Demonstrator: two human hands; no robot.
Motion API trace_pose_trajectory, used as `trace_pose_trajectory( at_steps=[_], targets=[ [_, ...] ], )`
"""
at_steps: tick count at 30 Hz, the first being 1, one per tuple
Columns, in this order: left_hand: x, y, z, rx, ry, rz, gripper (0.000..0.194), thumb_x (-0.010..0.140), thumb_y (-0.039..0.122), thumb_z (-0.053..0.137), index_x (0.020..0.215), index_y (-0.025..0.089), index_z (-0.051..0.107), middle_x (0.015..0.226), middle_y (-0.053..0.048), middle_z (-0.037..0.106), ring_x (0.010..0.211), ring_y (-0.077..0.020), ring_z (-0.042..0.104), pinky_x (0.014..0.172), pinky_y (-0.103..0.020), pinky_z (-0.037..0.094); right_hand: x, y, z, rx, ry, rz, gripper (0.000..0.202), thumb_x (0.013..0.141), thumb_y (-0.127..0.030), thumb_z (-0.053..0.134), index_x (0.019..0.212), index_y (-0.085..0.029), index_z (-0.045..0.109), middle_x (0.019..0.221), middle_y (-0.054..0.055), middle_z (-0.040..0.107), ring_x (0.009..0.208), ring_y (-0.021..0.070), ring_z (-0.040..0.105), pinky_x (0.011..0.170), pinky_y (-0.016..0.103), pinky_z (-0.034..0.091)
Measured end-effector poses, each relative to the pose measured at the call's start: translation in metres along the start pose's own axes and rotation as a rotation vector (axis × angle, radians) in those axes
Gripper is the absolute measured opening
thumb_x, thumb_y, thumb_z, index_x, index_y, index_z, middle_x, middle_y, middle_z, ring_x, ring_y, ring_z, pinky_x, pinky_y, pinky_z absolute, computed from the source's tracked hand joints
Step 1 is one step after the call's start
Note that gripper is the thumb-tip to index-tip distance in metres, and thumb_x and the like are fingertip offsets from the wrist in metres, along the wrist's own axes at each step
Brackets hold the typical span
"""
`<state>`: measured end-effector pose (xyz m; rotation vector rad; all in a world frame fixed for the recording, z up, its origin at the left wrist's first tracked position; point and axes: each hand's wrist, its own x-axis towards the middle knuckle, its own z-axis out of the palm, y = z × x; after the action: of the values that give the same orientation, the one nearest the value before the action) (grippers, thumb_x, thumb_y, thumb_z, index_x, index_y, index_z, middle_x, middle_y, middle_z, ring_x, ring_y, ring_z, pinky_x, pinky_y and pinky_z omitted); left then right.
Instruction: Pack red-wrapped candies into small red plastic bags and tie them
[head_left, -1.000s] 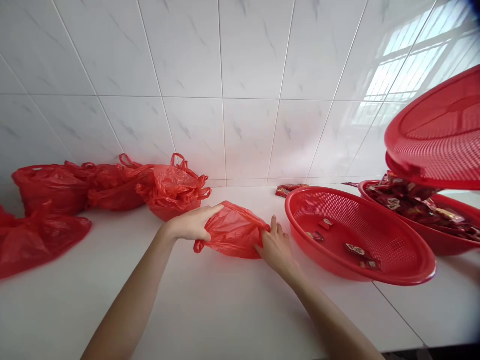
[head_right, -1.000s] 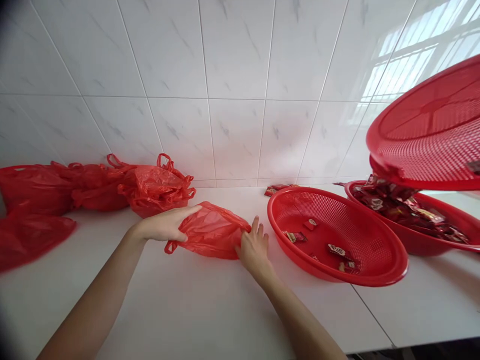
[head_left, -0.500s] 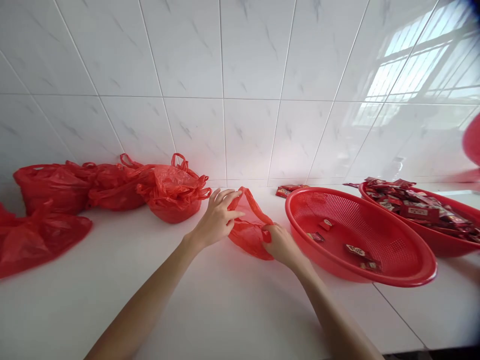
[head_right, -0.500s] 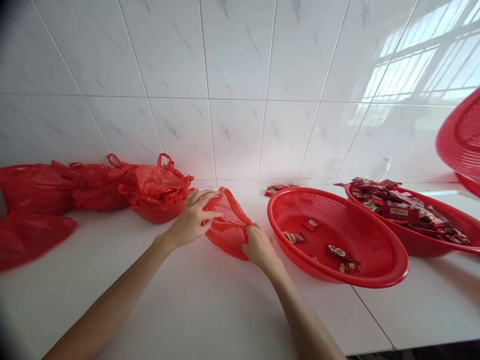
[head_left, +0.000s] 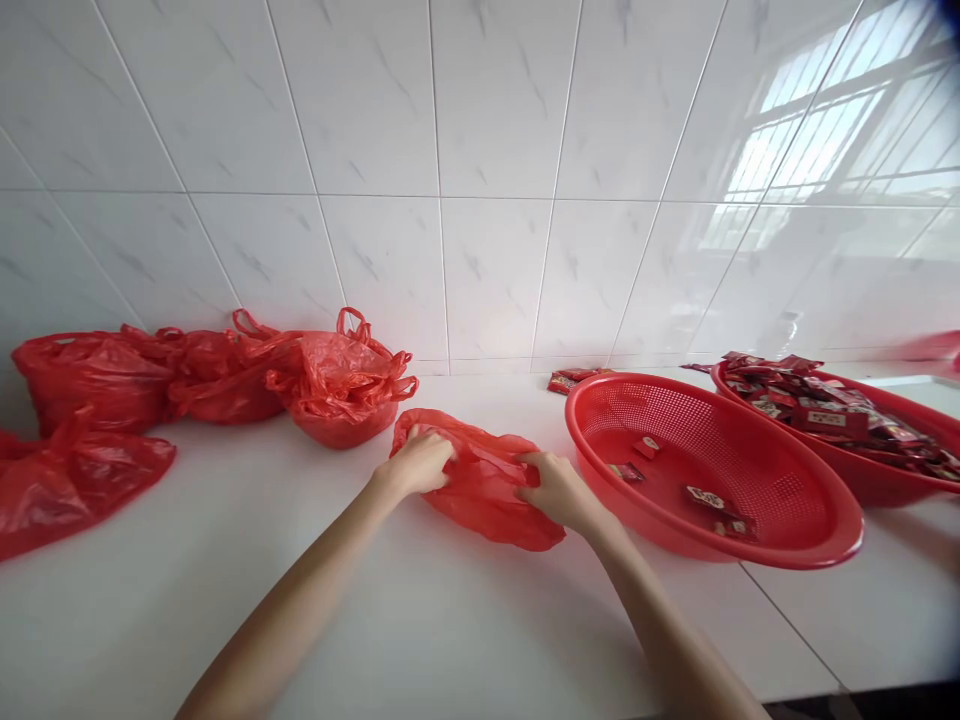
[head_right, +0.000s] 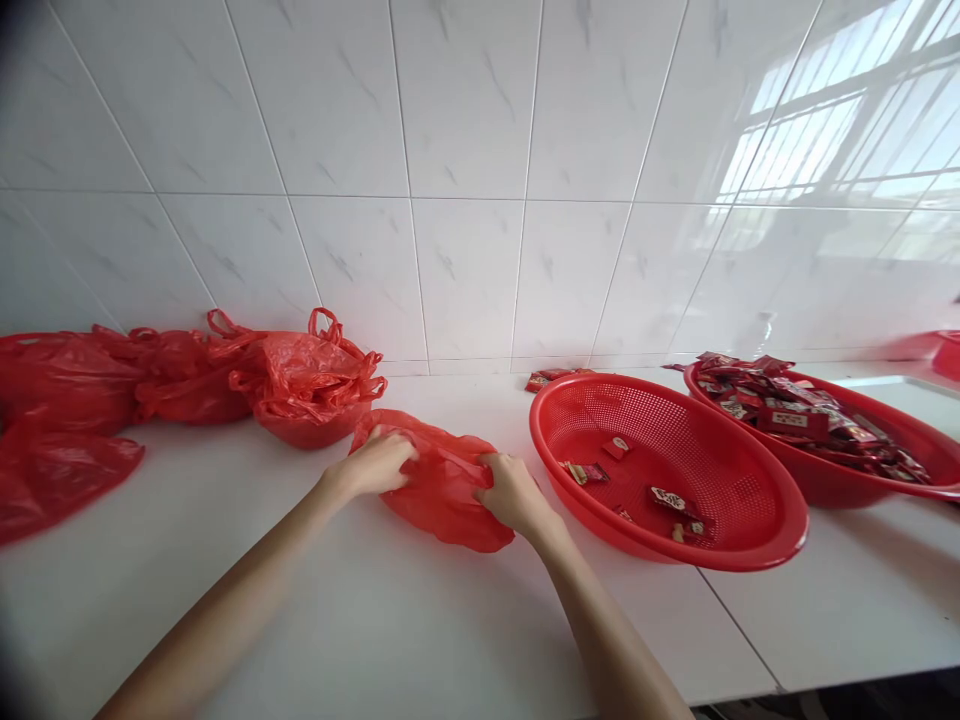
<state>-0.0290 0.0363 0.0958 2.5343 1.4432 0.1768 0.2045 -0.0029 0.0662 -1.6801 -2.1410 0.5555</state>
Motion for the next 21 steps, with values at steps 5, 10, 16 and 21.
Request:
trace_pose_trajectory(
  at_steps=[5,10,16,21],
  targets=[
    [-0.007,-0.004,-0.002,0.048,-0.134,-0.099,0.049,0.065,0.017,0.064,0.034,0.02,0.025,0.036,0.001,0.031,0.06,-0.0229,0.054,0.096,-0.051,0.037,0.001,-0.01,0.009,-0.291,0.033,0.142,0.033,0.078,-0.003,0.046,0.104,-0.012,0.065,0.103,0.018,0.061,0.08,0.0267,0.065,0.065,0.033,0.045],
    [-0.015,0.0,-0.009,0.098,-0.217,-0.183,0.05,0.064,0.02,0.065,0.036,0.02,0.024,0.037,0.002,0.033,0.061,-0.0235,0.057,0.104,-0.055,0.031,0.0,-0.009,0.004,-0.302,-0.01,0.086,0.046,0.079,-0.006,0.052,0.122,-0.018,0.062,0.126,0.02,0.054,0.106,0.0342,0.062,0.08,0.041,0.049],
    [-0.015,0.002,-0.011,0.167,-0.3,-0.297,0.042,0.065,0.023,0.066,0.042,0.02,0.031,0.05,-0.003,0.05,0.081,-0.0298,0.064,0.111,-0.063,0.019,-0.012,-0.023,-0.005,-0.073,0.14,-0.476,0.039,0.092,-0.026,0.055,0.131,-0.03,0.06,0.162,0.008,0.021,0.15,0.0298,0.016,0.113,0.047,0.033],
    [-0.019,0.012,-0.016,0.192,-0.373,-0.279,0.027,0.069,0.021,0.061,0.05,0.019,0.042,0.063,-0.007,0.061,0.084,-0.0295,0.065,0.105,-0.056,0.034,-0.002,-0.027,0.005,-0.175,0.189,-0.647,0.036,0.1,-0.013,0.035,0.11,-0.024,0.069,0.122,0.005,0.068,0.141,0.0232,0.038,0.121,0.054,0.016]
  ],
)
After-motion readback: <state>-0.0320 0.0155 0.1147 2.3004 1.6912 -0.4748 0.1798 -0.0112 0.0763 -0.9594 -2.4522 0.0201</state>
